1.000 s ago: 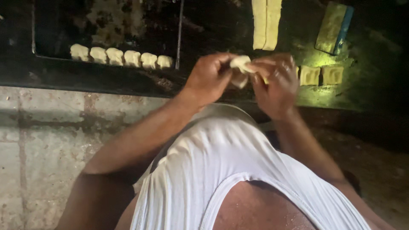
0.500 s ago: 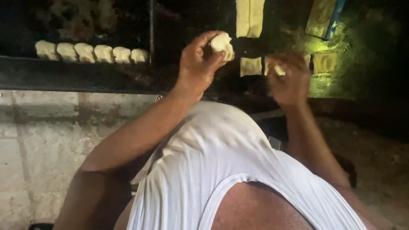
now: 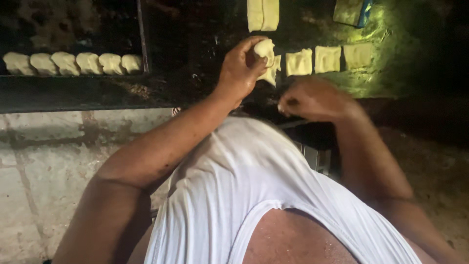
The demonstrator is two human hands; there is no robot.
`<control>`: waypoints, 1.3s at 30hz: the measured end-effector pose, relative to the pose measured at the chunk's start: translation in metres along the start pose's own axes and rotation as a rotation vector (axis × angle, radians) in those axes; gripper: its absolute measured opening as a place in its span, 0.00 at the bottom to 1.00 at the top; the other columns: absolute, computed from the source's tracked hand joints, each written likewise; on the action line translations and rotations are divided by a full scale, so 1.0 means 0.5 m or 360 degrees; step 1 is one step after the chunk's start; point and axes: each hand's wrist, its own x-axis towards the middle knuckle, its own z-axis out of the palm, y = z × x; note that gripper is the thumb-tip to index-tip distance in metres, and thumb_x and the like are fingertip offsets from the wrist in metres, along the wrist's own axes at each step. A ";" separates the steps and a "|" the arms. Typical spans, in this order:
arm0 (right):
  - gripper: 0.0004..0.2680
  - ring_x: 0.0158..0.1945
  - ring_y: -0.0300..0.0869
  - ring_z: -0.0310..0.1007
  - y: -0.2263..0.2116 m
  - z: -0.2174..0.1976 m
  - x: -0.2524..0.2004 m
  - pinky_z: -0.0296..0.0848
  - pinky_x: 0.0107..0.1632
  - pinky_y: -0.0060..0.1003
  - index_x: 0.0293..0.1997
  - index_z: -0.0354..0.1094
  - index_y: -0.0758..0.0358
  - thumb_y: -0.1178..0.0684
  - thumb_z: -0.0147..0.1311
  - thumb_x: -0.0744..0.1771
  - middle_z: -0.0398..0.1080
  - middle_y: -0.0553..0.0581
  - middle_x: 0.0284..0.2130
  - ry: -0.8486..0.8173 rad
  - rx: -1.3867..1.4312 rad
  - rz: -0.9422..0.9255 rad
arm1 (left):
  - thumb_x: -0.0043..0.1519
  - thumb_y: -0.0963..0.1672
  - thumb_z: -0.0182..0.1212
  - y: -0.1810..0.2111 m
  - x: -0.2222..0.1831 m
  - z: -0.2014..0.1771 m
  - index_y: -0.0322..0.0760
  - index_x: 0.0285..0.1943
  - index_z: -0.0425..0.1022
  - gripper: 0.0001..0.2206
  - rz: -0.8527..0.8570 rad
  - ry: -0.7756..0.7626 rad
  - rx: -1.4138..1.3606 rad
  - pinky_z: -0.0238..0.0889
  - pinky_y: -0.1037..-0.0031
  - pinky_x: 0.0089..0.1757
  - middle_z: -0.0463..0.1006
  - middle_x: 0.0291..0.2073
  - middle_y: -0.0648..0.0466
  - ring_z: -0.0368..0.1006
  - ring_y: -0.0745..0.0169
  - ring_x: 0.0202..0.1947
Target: The person stretches and cuts strips of dough, shapes individual dough portions by hand, and arranges them onto a baking pan.
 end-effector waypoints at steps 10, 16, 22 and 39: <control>0.12 0.52 0.51 0.78 -0.063 0.059 0.053 0.79 0.51 0.45 0.61 0.73 0.63 0.59 0.65 0.70 0.77 0.60 0.51 0.1984 0.0115 -0.0529 | 0.61 0.36 0.62 0.104 -0.032 0.010 0.29 0.64 0.70 0.20 -0.0058 -0.0003 -0.0215 0.80 0.75 0.45 0.80 0.47 0.49 0.81 0.67 0.42; 0.15 0.49 0.55 0.70 -0.116 0.041 0.067 0.68 0.52 0.53 0.52 0.77 0.62 0.63 0.66 0.61 0.71 0.62 0.44 0.1989 -0.0243 -0.0427 | 0.60 0.39 0.68 0.155 -0.061 -0.026 0.29 0.61 0.70 0.20 -0.0206 0.0098 -0.0032 0.75 0.77 0.38 0.82 0.37 0.49 0.79 0.67 0.36; 0.07 0.49 0.46 0.71 -0.143 -0.050 0.083 0.71 0.53 0.47 0.44 0.76 0.57 0.58 0.69 0.65 0.72 0.51 0.41 0.1401 -0.0321 -0.0658 | 0.63 0.40 0.65 0.179 -0.090 -0.089 0.30 0.57 0.77 0.14 0.0133 0.0117 0.0308 0.75 0.79 0.41 0.84 0.40 0.53 0.80 0.72 0.39; 0.12 0.32 0.39 0.79 -0.246 -0.076 0.232 0.77 0.32 0.37 0.53 0.77 0.62 0.47 0.54 0.71 0.81 0.56 0.38 0.0877 0.0642 0.0463 | 0.68 0.37 0.61 0.316 -0.178 -0.396 0.39 0.75 0.61 0.25 0.0538 0.0344 0.0493 0.78 0.73 0.46 0.76 0.64 0.43 0.79 0.64 0.47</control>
